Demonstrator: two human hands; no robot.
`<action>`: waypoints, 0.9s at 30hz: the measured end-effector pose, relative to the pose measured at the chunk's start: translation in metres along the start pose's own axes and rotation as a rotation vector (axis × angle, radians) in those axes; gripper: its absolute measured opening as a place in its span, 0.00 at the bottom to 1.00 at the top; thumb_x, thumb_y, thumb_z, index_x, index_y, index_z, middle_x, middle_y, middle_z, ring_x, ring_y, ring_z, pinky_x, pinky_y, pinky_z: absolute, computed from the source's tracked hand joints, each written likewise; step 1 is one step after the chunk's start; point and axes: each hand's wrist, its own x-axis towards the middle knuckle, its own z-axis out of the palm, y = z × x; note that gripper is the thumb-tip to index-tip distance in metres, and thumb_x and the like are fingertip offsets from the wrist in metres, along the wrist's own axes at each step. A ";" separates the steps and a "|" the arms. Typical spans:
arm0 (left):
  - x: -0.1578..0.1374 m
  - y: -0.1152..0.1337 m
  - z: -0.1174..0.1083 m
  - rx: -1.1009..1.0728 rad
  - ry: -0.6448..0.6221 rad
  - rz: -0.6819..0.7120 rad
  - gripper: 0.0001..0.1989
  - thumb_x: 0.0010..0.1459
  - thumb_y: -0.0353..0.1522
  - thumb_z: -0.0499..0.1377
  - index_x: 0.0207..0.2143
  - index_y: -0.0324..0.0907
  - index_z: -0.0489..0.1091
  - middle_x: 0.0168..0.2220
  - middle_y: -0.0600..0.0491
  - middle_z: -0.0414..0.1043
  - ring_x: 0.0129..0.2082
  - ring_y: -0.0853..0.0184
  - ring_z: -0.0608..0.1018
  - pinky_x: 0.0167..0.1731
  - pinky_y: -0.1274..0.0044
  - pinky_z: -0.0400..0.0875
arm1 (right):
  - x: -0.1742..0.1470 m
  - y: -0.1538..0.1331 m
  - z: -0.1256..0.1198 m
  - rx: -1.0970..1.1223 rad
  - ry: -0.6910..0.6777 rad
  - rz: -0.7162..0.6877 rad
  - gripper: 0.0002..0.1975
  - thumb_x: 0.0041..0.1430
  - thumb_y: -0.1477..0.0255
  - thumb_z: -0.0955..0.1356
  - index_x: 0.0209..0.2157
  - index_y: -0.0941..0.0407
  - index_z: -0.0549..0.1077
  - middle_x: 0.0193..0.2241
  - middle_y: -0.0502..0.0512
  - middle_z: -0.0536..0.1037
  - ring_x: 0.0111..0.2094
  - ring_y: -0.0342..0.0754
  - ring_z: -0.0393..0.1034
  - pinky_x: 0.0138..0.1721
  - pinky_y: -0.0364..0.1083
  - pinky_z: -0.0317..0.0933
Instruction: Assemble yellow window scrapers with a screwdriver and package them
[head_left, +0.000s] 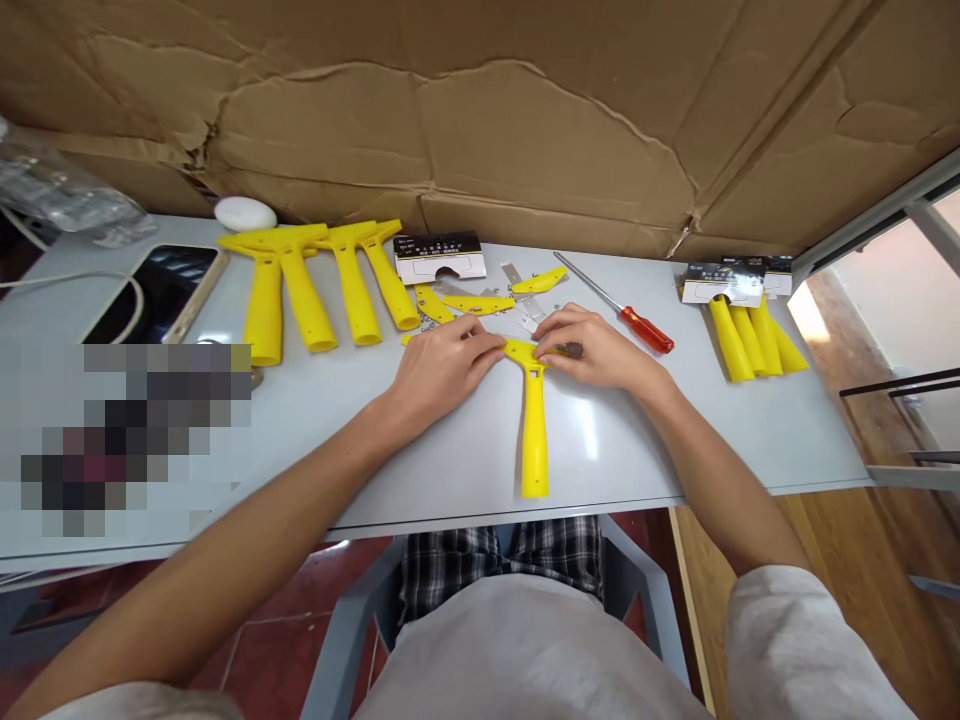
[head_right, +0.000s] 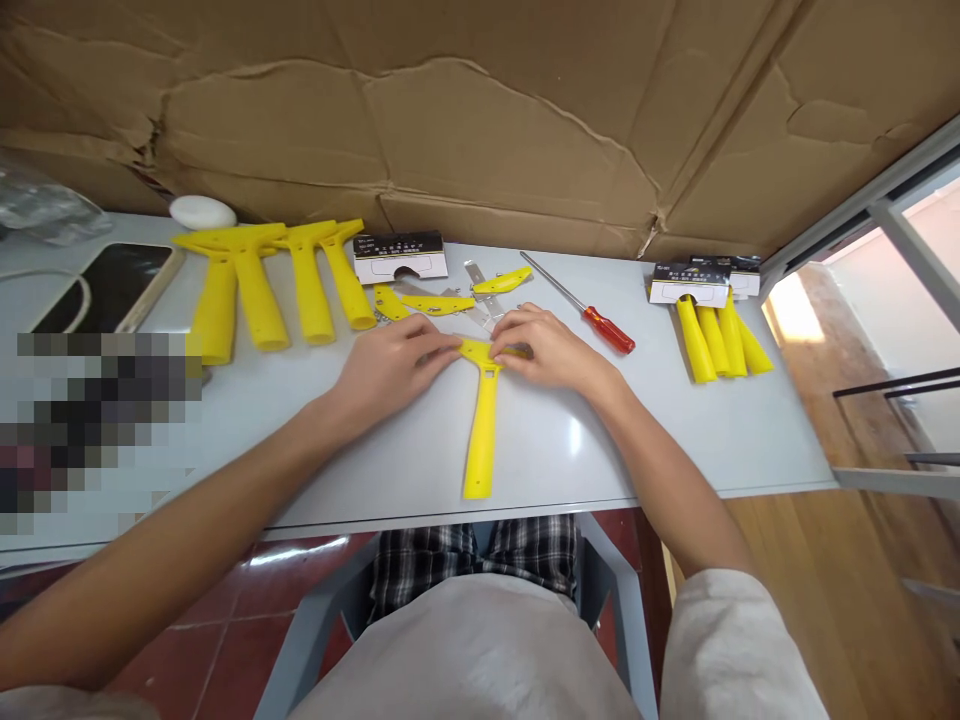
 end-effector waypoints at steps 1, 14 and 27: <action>0.000 0.000 -0.001 -0.013 0.014 -0.024 0.16 0.75 0.40 0.61 0.54 0.46 0.86 0.47 0.46 0.83 0.44 0.56 0.84 0.44 0.67 0.77 | 0.000 0.000 -0.001 0.012 -0.004 -0.001 0.10 0.72 0.68 0.71 0.43 0.52 0.87 0.50 0.60 0.86 0.52 0.60 0.75 0.57 0.61 0.68; 0.002 0.002 -0.006 -0.161 -0.046 -0.075 0.14 0.73 0.37 0.61 0.54 0.44 0.85 0.51 0.46 0.88 0.50 0.52 0.87 0.53 0.63 0.79 | 0.001 -0.001 -0.003 0.022 -0.022 -0.016 0.10 0.73 0.68 0.70 0.43 0.53 0.87 0.48 0.59 0.87 0.51 0.59 0.75 0.58 0.61 0.67; -0.001 0.005 -0.006 -0.015 -0.077 0.110 0.18 0.77 0.41 0.56 0.53 0.51 0.86 0.52 0.47 0.82 0.39 0.60 0.82 0.37 0.69 0.74 | -0.004 -0.001 -0.014 0.089 -0.047 0.036 0.12 0.70 0.71 0.71 0.48 0.51 0.87 0.52 0.59 0.86 0.53 0.58 0.76 0.59 0.60 0.68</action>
